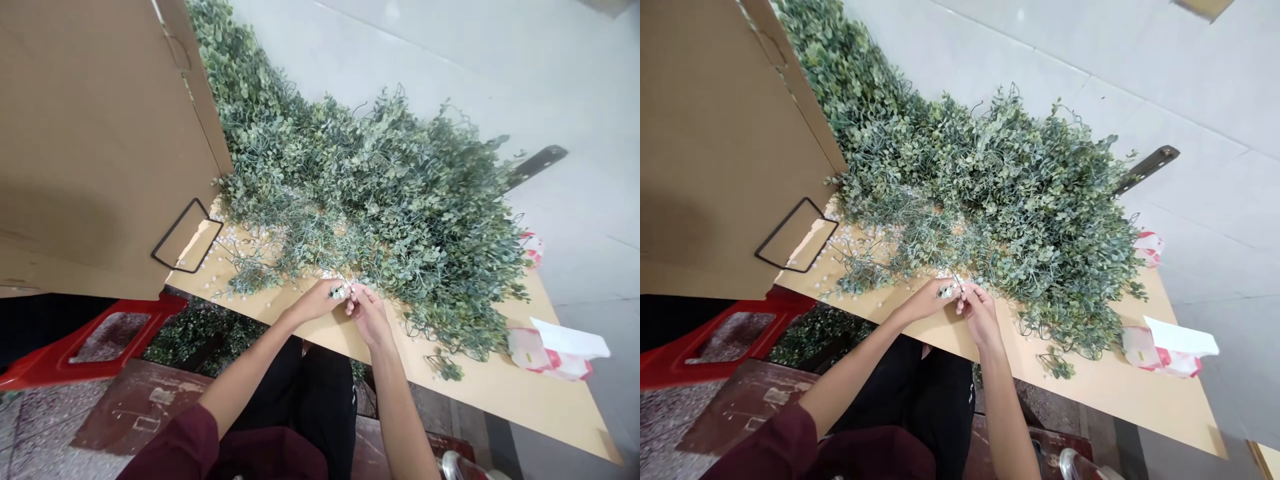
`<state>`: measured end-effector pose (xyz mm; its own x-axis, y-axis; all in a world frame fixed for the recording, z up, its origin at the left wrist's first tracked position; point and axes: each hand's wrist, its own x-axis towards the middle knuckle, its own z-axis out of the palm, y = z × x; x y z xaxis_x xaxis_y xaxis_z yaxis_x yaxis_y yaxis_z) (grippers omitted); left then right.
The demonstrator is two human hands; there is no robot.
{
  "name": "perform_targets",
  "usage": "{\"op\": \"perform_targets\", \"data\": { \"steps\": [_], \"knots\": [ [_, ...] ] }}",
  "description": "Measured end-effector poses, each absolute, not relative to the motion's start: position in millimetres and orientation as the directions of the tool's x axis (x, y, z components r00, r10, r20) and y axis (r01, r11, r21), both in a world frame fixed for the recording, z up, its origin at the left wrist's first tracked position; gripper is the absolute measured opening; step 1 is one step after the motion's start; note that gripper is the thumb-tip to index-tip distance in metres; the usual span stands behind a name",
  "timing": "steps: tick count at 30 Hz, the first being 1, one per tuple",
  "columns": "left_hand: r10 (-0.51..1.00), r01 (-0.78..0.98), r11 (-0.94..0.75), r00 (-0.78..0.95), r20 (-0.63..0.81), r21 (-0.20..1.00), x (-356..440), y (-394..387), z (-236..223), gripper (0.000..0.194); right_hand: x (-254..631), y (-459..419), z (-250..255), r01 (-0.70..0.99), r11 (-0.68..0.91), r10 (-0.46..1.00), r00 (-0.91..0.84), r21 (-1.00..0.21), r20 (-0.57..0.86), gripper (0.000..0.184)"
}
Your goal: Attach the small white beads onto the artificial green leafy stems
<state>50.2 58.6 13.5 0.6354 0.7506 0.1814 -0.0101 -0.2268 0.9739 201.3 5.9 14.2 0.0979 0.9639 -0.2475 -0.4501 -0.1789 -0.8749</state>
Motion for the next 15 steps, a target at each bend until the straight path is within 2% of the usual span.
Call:
{"op": "perform_targets", "data": {
  "steps": [6,15],
  "knots": [
    [0.759,0.046,-0.308,0.614,0.216,0.95,62,77,3,0.021,211,22,7,-0.387,-0.105,0.982,0.107,-0.916,-0.157,0.017],
    [0.752,0.012,-0.306,0.616,0.234,0.952,60,75,-1,0.025,212,20,0,-0.433,-0.092,0.984,0.1,-0.897,-0.15,0.016]
  ]
}}
